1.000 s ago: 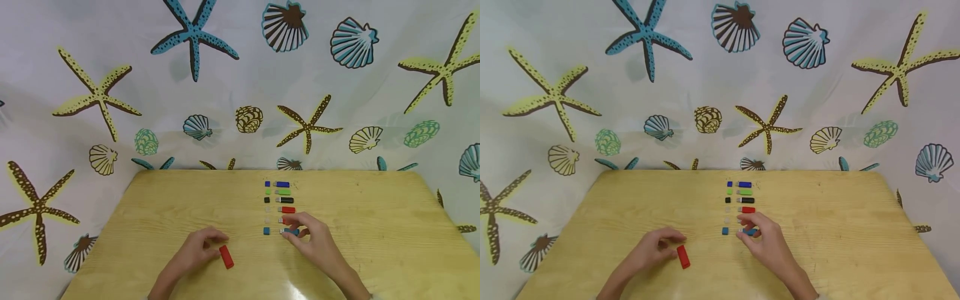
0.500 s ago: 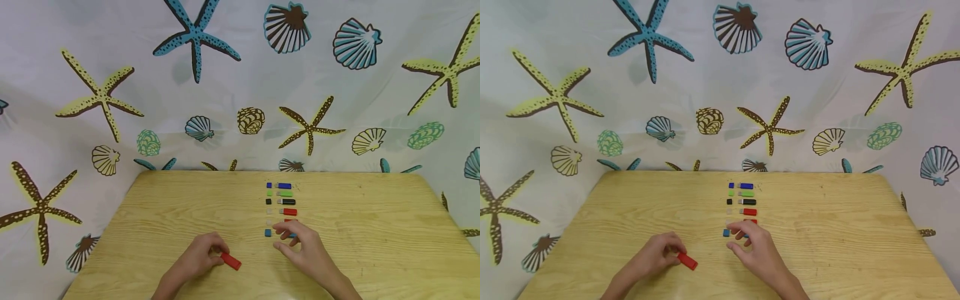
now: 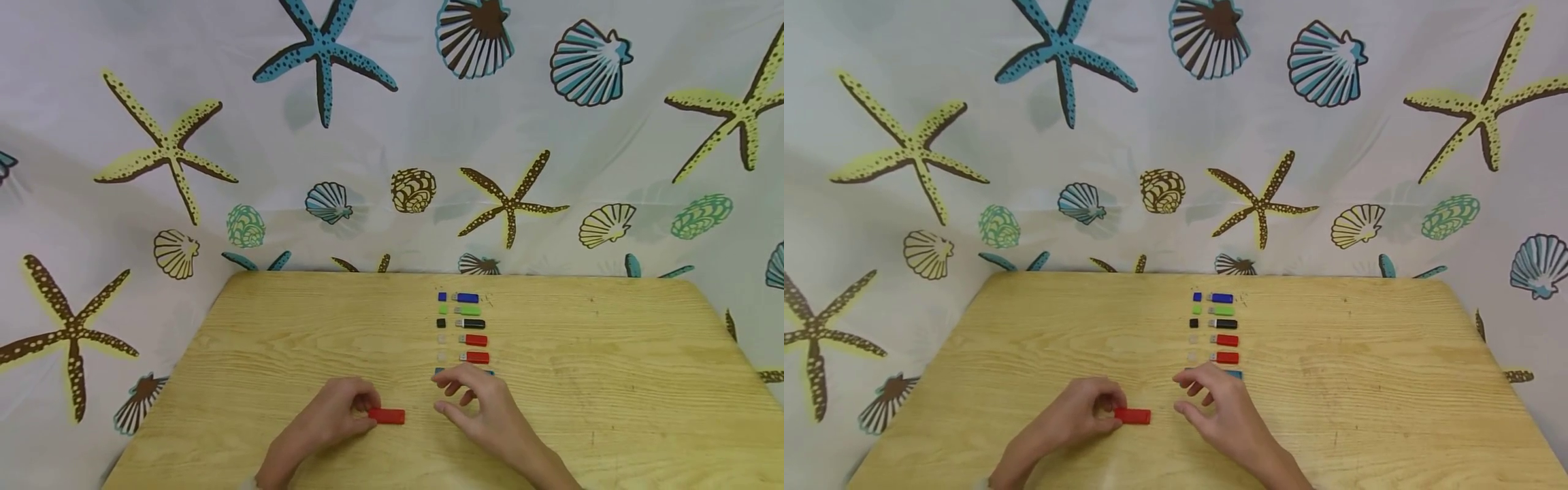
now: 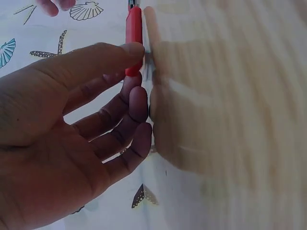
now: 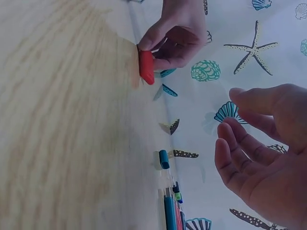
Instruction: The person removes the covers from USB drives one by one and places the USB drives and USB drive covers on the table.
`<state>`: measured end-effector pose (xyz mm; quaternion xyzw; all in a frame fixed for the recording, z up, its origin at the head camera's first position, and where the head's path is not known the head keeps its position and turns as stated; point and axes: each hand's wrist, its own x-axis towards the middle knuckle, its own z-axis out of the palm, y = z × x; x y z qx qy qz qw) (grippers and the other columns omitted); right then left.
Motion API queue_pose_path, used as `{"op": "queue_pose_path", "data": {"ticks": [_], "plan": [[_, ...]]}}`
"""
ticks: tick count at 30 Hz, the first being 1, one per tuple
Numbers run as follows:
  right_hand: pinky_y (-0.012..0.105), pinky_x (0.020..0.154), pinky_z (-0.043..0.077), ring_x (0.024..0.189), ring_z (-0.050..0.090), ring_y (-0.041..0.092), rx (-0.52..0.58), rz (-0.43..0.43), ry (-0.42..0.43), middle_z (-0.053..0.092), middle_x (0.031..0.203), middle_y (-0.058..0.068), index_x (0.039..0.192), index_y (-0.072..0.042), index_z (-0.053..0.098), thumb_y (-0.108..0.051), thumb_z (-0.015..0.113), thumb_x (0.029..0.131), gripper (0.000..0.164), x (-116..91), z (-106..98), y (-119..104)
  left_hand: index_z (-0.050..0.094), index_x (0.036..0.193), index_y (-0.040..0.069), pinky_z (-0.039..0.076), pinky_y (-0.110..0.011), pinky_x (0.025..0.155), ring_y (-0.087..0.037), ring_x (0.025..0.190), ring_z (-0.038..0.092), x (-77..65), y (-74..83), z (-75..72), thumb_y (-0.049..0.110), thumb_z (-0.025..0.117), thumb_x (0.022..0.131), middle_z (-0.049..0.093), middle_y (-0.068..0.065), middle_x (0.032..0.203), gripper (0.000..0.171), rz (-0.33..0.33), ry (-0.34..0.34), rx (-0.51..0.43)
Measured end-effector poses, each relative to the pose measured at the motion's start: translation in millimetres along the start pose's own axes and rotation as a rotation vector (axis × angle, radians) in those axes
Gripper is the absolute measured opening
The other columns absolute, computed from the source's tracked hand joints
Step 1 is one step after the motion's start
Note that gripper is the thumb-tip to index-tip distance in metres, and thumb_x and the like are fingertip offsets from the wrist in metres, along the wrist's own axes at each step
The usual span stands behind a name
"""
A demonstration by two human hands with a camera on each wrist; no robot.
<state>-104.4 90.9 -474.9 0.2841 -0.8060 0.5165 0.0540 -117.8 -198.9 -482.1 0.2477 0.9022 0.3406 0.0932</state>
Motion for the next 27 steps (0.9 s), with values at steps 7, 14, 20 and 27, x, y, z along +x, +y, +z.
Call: {"op": "queue_pose_path", "data": {"ticks": [7, 14, 20, 27], "plan": [[0.027, 0.071, 0.06, 0.094, 0.069, 0.023, 0.006, -0.025, -0.008, 0.07, 0.11, -0.008, 0.114, -0.017, 0.071, -0.004, 0.082, 0.086, 0.033, 0, 4, -1, 0.075, 0.09, 0.017, 0.052, -0.025, 0.068, -0.01, 0.077, 0.065, 6.2, 10.5, 8.1, 0.007, 0.084, 0.083, 0.069, 0.01, 0.085, 0.015, -0.01, 0.035, -0.065], [0.033, 0.07, 0.061, 0.093, 0.068, 0.024, 0.008, -0.056, -0.025, 0.071, 0.109, -0.001, 0.114, -0.016, 0.072, -0.001, 0.084, 0.084, 0.036, -3, 7, -1, 0.075, 0.095, 0.014, 0.059, -0.031, 0.07, -0.013, 0.078, 0.068, 11.2, 28.5, 10.1, 0.003, 0.084, 0.084, 0.071, 0.005, 0.091, 0.018, 0.069, 0.096, -0.123], [0.033, 0.068, 0.061, 0.094, 0.068, 0.018, -0.004, -0.084, -0.013, 0.07, 0.107, -0.003, 0.11, -0.013, 0.073, 0.001, 0.084, 0.083, 0.033, -2, 9, -2, 0.076, 0.097, 0.012, 0.061, -0.034, 0.071, -0.012, 0.079, 0.069, 14.5, 41.0, 9.7, 0.0, 0.083, 0.084, 0.071, 0.003, 0.093, 0.019, 0.115, 0.134, -0.163], [0.029, 0.067, 0.06, 0.09, 0.067, 0.011, -0.027, -0.1, 0.002, 0.07, 0.103, -0.006, 0.105, -0.015, 0.075, 0.001, 0.085, 0.082, 0.029, -1, 8, -1, 0.076, 0.099, 0.012, 0.062, -0.038, 0.073, -0.009, 0.08, 0.068, 16.3, 49.4, 12.0, -0.001, 0.082, 0.084, 0.069, 0.003, 0.094, 0.021, 0.103, 0.155, -0.196]]}}
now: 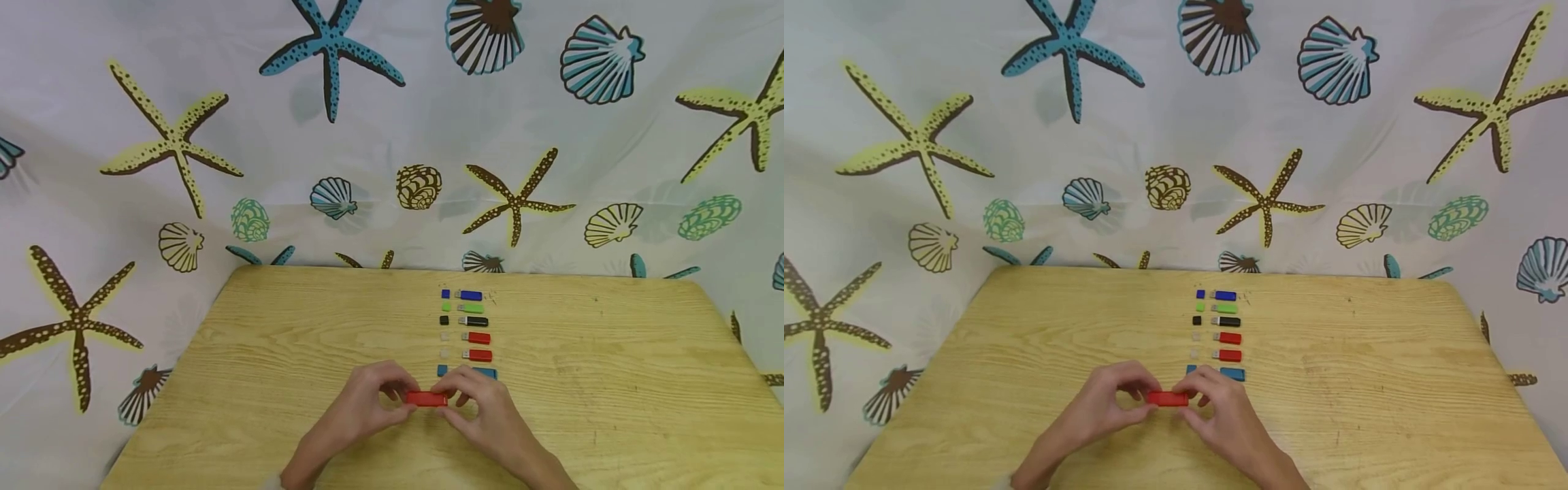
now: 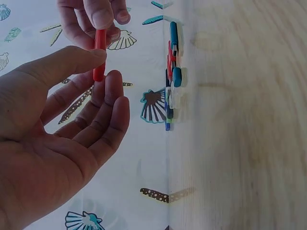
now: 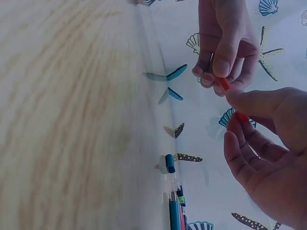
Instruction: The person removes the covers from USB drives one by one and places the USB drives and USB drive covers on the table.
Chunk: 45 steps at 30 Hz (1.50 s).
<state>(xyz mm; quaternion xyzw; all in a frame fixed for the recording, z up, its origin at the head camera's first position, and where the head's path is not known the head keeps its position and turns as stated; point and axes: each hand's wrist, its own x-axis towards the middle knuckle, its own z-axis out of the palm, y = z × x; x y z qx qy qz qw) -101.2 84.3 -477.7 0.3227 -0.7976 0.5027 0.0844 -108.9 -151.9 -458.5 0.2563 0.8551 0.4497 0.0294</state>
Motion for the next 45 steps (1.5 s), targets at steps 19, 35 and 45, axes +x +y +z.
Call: {"op": "queue_pose_path", "data": {"ticks": [19, 35, 45], "plan": [[0.031, 0.064, 0.06, 0.088, 0.067, 0.009, -0.083, 0.006, 0.045, 0.072, 0.103, -0.005, 0.101, -0.014, 0.076, 0.002, 0.086, 0.081, 0.027, -6, -24, 1, 0.078, 0.104, 0.011, 0.062, -0.033, 0.074, -0.008, 0.079, 0.071, 12.1, 7.8, 18.1, 0.006, 0.08, 0.09, 0.075, 0.001, 0.094, 0.015, -0.024, 0.032, -0.158], [0.029, 0.066, 0.058, 0.081, 0.065, 0.007, -0.098, -0.047, 0.019, 0.071, 0.1, -0.01, 0.103, -0.019, 0.076, -0.007, 0.083, 0.087, 0.021, -12, -46, -9, 0.081, 0.101, 0.014, 0.062, -0.037, 0.075, -0.014, 0.079, 0.073, 14.5, 17.8, 23.7, 0.009, 0.082, 0.088, 0.077, 0.002, 0.093, 0.014, -0.029, 0.03, -0.307], [0.027, 0.068, 0.058, 0.079, 0.064, 0.008, -0.088, -0.046, 0.016, 0.071, 0.099, -0.011, 0.102, -0.019, 0.077, -0.007, 0.084, 0.086, 0.022, -14, -43, -13, 0.081, 0.1, 0.01, 0.062, -0.037, 0.074, -0.015, 0.079, 0.073, 11.9, 19.2, 18.4, 0.01, 0.084, 0.087, 0.077, -0.003, 0.093, 0.013, -0.052, 0.001, -0.336]]}}
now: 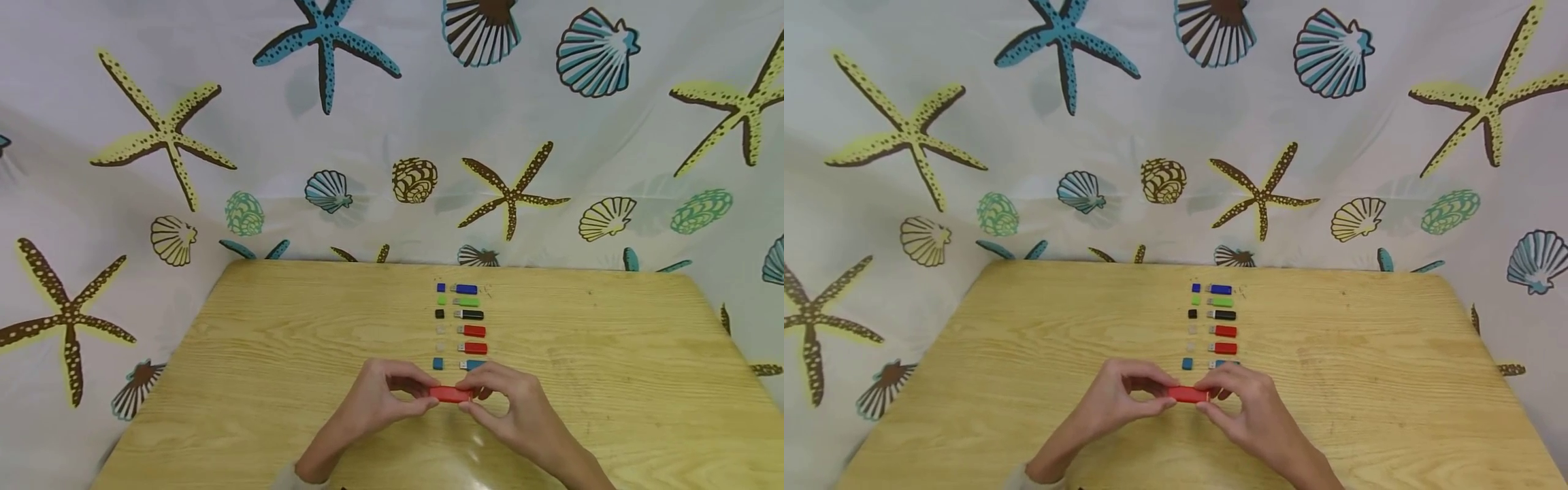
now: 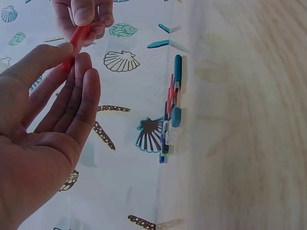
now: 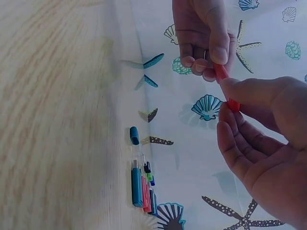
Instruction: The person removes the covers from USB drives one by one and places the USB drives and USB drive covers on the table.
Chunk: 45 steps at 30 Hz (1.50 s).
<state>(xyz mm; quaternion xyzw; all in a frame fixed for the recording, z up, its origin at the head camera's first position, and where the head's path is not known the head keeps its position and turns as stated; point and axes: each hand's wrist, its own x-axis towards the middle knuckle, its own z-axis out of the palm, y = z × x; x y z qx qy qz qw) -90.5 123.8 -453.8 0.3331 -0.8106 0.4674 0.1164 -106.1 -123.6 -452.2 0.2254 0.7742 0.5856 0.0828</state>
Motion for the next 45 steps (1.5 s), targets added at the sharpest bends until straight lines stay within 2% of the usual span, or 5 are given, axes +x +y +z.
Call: {"op": "queue_pose_path", "data": {"ticks": [4, 11, 15, 26, 45], "plan": [[0.026, 0.068, 0.058, 0.079, 0.065, 0.007, -0.034, 0.011, 0.001, 0.072, 0.099, -0.009, 0.101, -0.017, 0.077, -0.004, 0.085, 0.084, 0.023, 0, -4, 1, 0.081, 0.101, 0.007, 0.062, -0.039, 0.076, -0.016, 0.081, 0.074, -0.7, -6.6, -8.0, 0.01, 0.083, 0.087, 0.077, -0.005, 0.094, 0.014, 0.01, 0.001, -0.013], [0.03, 0.07, 0.061, 0.084, 0.068, 0.005, -0.032, 0.098, -0.004, 0.073, 0.103, -0.007, 0.103, -0.016, 0.078, -0.002, 0.085, 0.082, 0.026, 3, -15, 7, 0.081, 0.101, 0.009, 0.062, -0.035, 0.077, -0.019, 0.083, 0.073, -3.1, -20.3, -28.7, 0.01, 0.083, 0.088, 0.077, -0.004, 0.096, 0.014, -0.058, 0.066, -0.005], [0.031, 0.069, 0.061, 0.087, 0.069, 0.008, -0.01, 0.136, -0.011, 0.073, 0.104, -0.007, 0.103, -0.016, 0.078, -0.001, 0.084, 0.083, 0.026, 2, -16, 13, 0.081, 0.103, 0.011, 0.061, -0.031, 0.077, -0.016, 0.085, 0.074, 4.5, -26.6, -19.4, 0.015, 0.083, 0.089, 0.077, -0.001, 0.097, 0.015, -0.083, 0.042, 0.042], [0.027, 0.068, 0.06, 0.082, 0.07, 0.012, -0.005, 0.318, 0.047, 0.074, 0.1, -0.003, 0.1, -0.012, 0.079, 0.003, 0.085, 0.081, 0.025, -5, -8, 33, 0.081, 0.098, 0.009, 0.058, -0.022, 0.069, -0.011, 0.079, 0.072, 17.3, -37.0, -0.5, 0.01, 0.082, 0.088, 0.077, 0.0, 0.092, 0.01, -0.122, 0.094, 0.192], [0.024, 0.062, 0.054, 0.071, 0.063, 0.01, -0.022, 0.536, -0.042, 0.071, 0.086, -0.004, 0.098, -0.011, 0.079, -0.007, 0.086, 0.083, 0.017, -9, 1, 57, 0.081, 0.09, 0.012, 0.053, -0.021, 0.063, -0.004, 0.069, 0.062, 35.1, -43.9, 14.9, 0.008, 0.085, 0.084, 0.072, 0.007, 0.081, 0.009, -0.177, 0.042, 0.395]]}}
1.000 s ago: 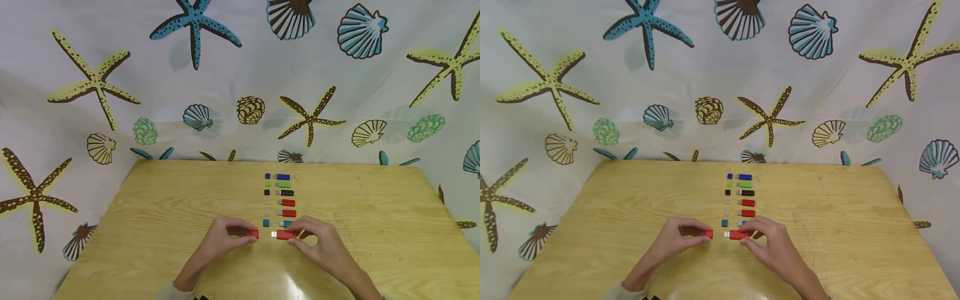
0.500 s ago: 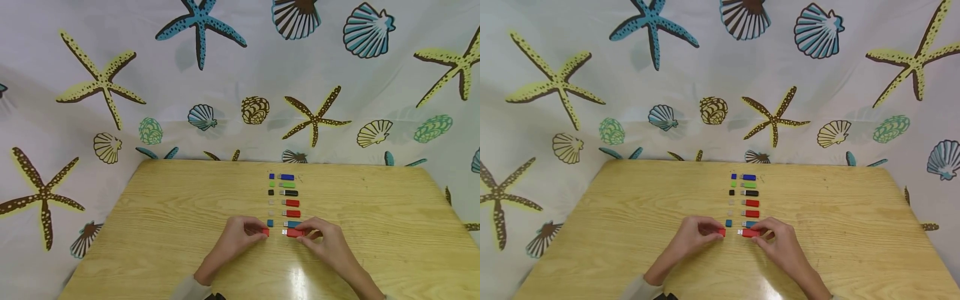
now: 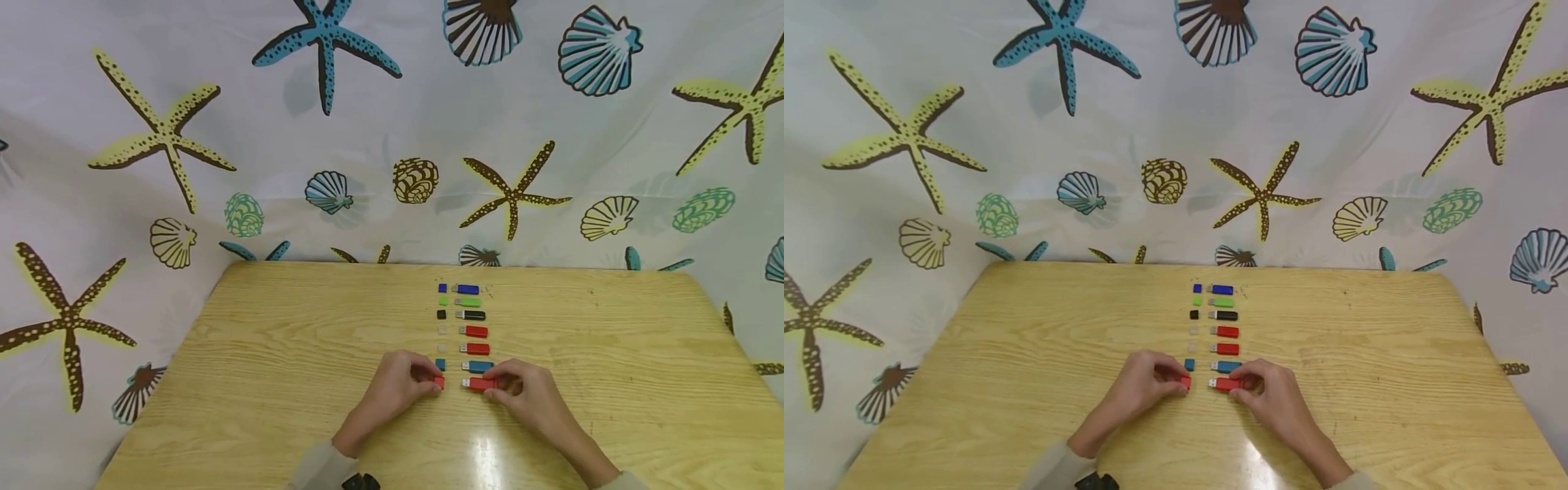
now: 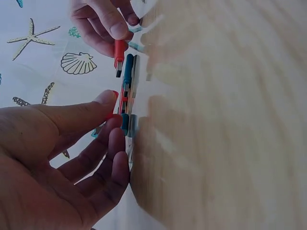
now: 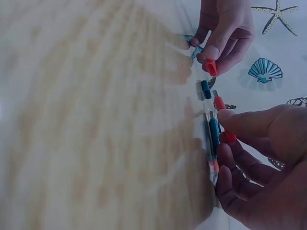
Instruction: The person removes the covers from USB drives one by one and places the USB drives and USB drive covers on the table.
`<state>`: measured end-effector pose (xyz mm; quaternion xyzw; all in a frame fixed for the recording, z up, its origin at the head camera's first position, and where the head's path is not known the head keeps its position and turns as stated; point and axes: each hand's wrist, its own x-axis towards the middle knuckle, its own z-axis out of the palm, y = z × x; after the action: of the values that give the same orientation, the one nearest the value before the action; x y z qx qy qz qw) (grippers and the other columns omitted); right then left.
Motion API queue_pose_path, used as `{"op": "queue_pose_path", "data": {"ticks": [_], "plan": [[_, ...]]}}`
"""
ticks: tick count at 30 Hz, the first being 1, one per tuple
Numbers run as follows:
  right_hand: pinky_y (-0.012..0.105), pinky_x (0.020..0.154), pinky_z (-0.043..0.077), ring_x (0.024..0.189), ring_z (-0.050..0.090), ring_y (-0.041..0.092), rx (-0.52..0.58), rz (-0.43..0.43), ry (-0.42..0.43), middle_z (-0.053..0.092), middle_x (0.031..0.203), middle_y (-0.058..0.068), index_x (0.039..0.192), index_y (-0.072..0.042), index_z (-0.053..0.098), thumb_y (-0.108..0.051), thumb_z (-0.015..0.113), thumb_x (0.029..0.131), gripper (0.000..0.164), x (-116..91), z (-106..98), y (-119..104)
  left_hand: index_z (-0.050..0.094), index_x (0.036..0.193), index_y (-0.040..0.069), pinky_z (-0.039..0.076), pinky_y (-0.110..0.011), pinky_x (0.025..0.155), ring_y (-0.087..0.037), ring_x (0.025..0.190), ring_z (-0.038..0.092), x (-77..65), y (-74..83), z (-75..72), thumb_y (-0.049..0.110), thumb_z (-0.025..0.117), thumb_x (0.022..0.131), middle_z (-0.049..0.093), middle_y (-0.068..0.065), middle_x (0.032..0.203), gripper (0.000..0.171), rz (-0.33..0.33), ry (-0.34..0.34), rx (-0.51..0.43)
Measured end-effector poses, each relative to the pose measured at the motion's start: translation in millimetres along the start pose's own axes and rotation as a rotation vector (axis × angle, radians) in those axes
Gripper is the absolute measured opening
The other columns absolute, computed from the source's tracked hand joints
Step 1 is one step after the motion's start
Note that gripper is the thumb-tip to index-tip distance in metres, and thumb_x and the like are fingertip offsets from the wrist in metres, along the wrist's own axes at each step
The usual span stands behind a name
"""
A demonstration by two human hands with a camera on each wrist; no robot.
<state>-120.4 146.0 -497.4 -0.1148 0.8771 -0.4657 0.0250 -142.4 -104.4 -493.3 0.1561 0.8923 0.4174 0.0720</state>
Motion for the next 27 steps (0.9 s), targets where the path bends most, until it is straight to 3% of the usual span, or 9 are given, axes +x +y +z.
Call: {"op": "queue_pose_path", "data": {"ticks": [9, 14, 22, 27], "plan": [[0.025, 0.06, 0.053, 0.071, 0.062, 0.012, -0.036, 0.027, -0.03, 0.07, 0.087, -0.003, 0.096, -0.012, 0.078, -0.005, 0.086, 0.082, 0.018, 2.6, 3.6, 4.6, 0.079, 0.085, 0.013, 0.049, -0.022, 0.058, -0.006, 0.064, 0.058, 2.7, 7.5, 5.4, 0.009, 0.086, 0.084, 0.066, 0.01, 0.076, 0.009, -0.071, -0.042, 0.092], [0.024, 0.063, 0.053, 0.074, 0.061, 0.011, -0.072, 0.013, -0.019, 0.07, 0.088, -0.004, 0.095, -0.013, 0.078, -0.005, 0.086, 0.081, 0.018, 3.9, 4.7, 5.9, 0.077, 0.081, 0.014, 0.047, -0.023, 0.056, -0.006, 0.062, 0.055, 3.6, 8.4, 7.0, 0.009, 0.087, 0.083, 0.064, 0.01, 0.075, 0.011, -0.071, -0.036, 0.127], [0.024, 0.064, 0.052, 0.076, 0.06, 0.01, -0.103, -0.03, -0.008, 0.07, 0.089, -0.004, 0.093, -0.013, 0.078, -0.005, 0.087, 0.081, 0.017, 4.7, 4.6, 8.1, 0.078, 0.085, 0.011, 0.045, -0.023, 0.056, -0.007, 0.063, 0.054, 3.6, 7.5, 7.4, 0.008, 0.087, 0.082, 0.062, 0.008, 0.074, 0.01, -0.075, -0.048, 0.127], [0.024, 0.065, 0.054, 0.078, 0.063, 0.01, -0.064, -0.008, -0.001, 0.071, 0.09, -0.004, 0.096, -0.012, 0.078, -0.006, 0.086, 0.083, 0.016, 2.8, 4.4, 8.4, 0.078, 0.088, 0.012, 0.05, -0.024, 0.061, -0.008, 0.068, 0.058, 1.1, 2.8, 4.5, 0.013, 0.084, 0.086, 0.067, 0.007, 0.08, 0.006, -0.055, -0.056, 0.07]]}}
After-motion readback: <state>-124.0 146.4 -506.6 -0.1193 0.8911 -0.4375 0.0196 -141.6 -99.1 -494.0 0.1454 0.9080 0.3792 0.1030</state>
